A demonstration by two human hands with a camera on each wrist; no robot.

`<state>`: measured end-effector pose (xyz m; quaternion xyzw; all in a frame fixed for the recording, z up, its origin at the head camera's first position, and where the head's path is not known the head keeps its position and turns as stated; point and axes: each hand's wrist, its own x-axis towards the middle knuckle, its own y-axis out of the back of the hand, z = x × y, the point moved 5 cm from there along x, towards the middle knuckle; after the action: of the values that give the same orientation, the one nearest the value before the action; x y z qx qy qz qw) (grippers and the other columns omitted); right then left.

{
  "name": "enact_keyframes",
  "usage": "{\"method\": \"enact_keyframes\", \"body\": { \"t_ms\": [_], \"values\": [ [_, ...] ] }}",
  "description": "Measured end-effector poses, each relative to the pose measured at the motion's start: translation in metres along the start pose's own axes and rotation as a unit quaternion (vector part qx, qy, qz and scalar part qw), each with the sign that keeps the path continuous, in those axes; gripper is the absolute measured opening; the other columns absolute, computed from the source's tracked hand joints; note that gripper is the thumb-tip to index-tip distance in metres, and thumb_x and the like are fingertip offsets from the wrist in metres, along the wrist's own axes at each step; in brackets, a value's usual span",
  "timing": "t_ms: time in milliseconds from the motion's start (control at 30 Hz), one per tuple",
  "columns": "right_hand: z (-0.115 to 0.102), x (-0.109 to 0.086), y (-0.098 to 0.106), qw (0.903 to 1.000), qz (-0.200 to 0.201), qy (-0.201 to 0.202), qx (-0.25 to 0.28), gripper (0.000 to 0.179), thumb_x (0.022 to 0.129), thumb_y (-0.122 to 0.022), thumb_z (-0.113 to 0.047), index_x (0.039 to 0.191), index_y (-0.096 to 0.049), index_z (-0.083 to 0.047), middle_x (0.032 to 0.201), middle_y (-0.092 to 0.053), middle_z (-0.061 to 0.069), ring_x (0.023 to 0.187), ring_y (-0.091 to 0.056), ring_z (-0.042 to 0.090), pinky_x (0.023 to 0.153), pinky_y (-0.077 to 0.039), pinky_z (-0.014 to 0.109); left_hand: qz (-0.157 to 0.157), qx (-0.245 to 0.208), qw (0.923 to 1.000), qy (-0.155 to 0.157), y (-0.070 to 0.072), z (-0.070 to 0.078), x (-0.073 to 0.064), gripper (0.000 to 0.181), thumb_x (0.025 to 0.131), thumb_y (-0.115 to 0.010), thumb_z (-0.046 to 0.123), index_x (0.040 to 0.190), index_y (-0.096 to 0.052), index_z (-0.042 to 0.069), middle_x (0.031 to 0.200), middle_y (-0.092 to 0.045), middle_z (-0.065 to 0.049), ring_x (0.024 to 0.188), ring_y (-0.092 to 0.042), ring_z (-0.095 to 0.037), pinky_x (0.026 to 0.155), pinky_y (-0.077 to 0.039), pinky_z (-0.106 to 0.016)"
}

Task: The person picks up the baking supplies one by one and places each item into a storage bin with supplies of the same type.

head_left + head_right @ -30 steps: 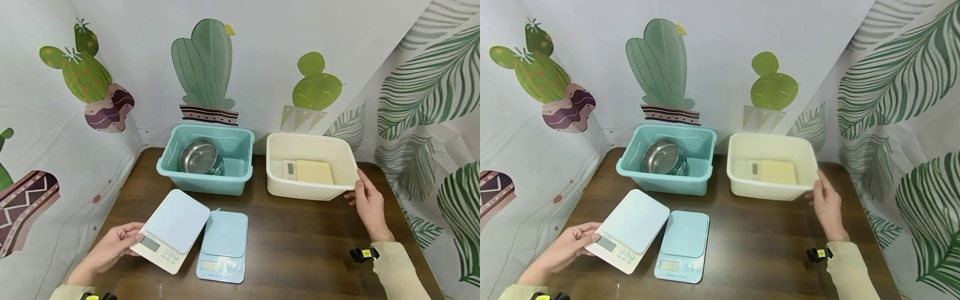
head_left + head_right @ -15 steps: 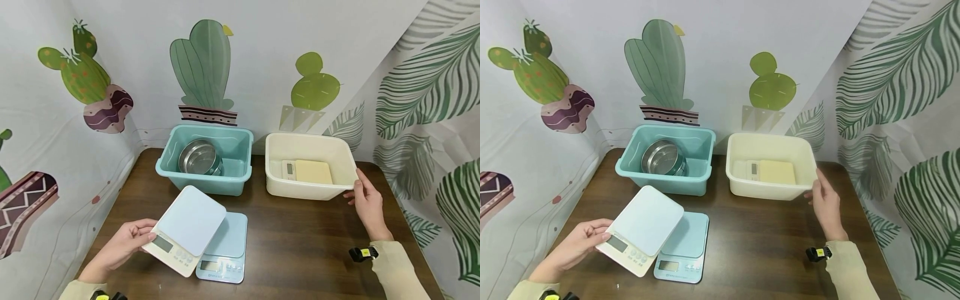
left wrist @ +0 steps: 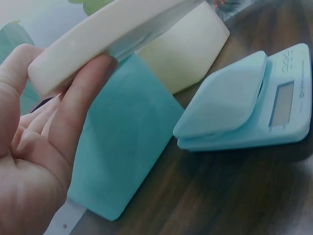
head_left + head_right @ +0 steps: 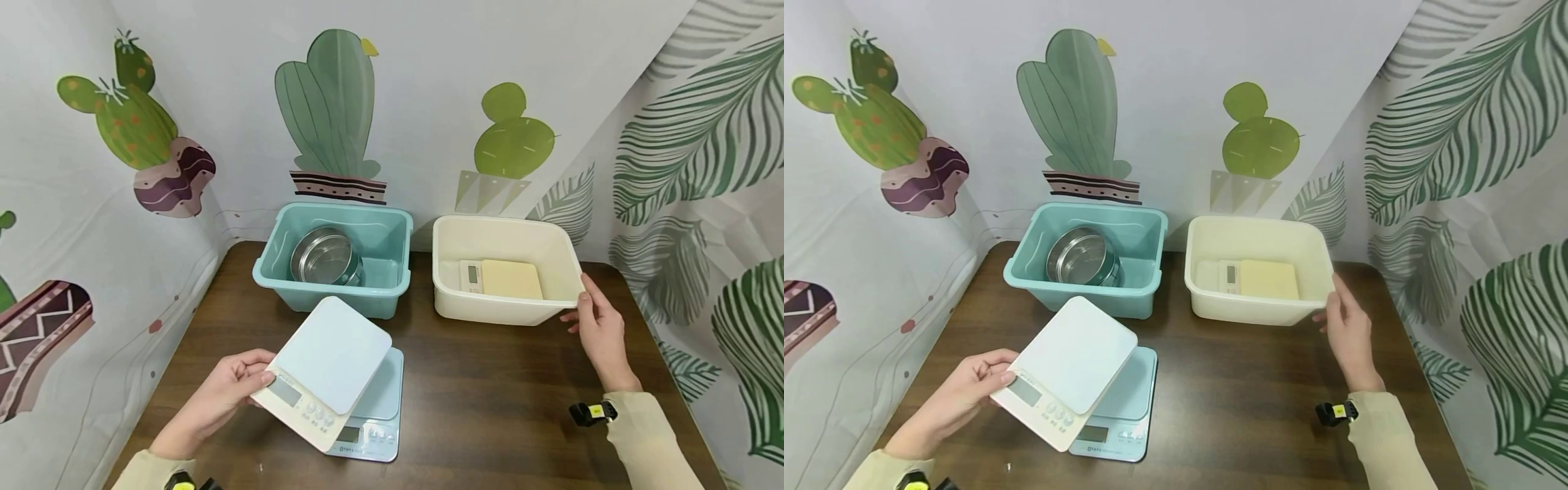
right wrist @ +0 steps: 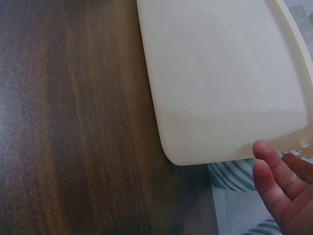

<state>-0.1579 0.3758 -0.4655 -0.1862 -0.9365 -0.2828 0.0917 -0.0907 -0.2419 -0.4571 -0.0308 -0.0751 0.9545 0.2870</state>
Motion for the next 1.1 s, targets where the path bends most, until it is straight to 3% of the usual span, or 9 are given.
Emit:
{"method": "enact_keyframes", "body": {
  "t_ms": [267,500,600,1100],
  "values": [
    [-0.001,0.000,0.000,1.0000,-0.003,0.000,0.007,0.048,0.113,-0.041,-0.024,0.160,-0.043,-0.013,0.127,-0.063,0.032,0.065,-0.066,-0.005,0.053,-0.053,0.018,0.021,0.017,0.9996,0.000,-0.006,0.011,0.016,0.028,0.104,-0.050,-0.009,0.123,-0.067,0.002,0.110,-0.078,-0.010,0.091,-0.077,-0.021,0.072,-0.063,-0.037],
    [-0.002,0.000,0.000,1.0000,-0.001,0.003,-0.007,0.048,0.113,-0.040,-0.026,0.161,-0.043,-0.017,0.126,-0.064,0.029,0.067,-0.067,-0.002,0.054,-0.054,0.019,0.025,0.055,0.9981,0.004,-0.013,0.026,0.031,0.027,0.104,-0.053,-0.006,0.126,-0.057,-0.021,0.109,-0.078,-0.010,0.089,-0.077,-0.025,0.070,-0.063,-0.042],
    [-0.003,0.000,0.001,1.0000,-0.001,0.004,-0.005,0.048,0.113,-0.041,-0.025,0.161,-0.043,-0.016,0.125,-0.064,0.031,0.066,-0.067,-0.003,0.054,-0.054,0.018,0.033,0.070,0.9970,0.006,-0.016,0.033,0.039,0.031,0.103,-0.055,-0.005,0.127,-0.054,-0.025,0.108,-0.078,-0.009,0.088,-0.077,-0.025,0.070,-0.063,-0.044],
    [-0.002,0.001,0.001,0.9999,-0.007,0.005,0.009,0.049,0.113,-0.041,-0.024,0.160,-0.043,-0.012,0.130,-0.062,0.033,0.066,-0.064,-0.007,0.054,-0.053,0.018,0.099,0.063,0.9927,0.028,-0.029,0.059,0.090,0.039,0.101,-0.067,0.003,0.132,-0.058,-0.020,0.108,-0.077,-0.009,0.086,-0.077,-0.025,0.072,-0.063,-0.046]
  ]
}}
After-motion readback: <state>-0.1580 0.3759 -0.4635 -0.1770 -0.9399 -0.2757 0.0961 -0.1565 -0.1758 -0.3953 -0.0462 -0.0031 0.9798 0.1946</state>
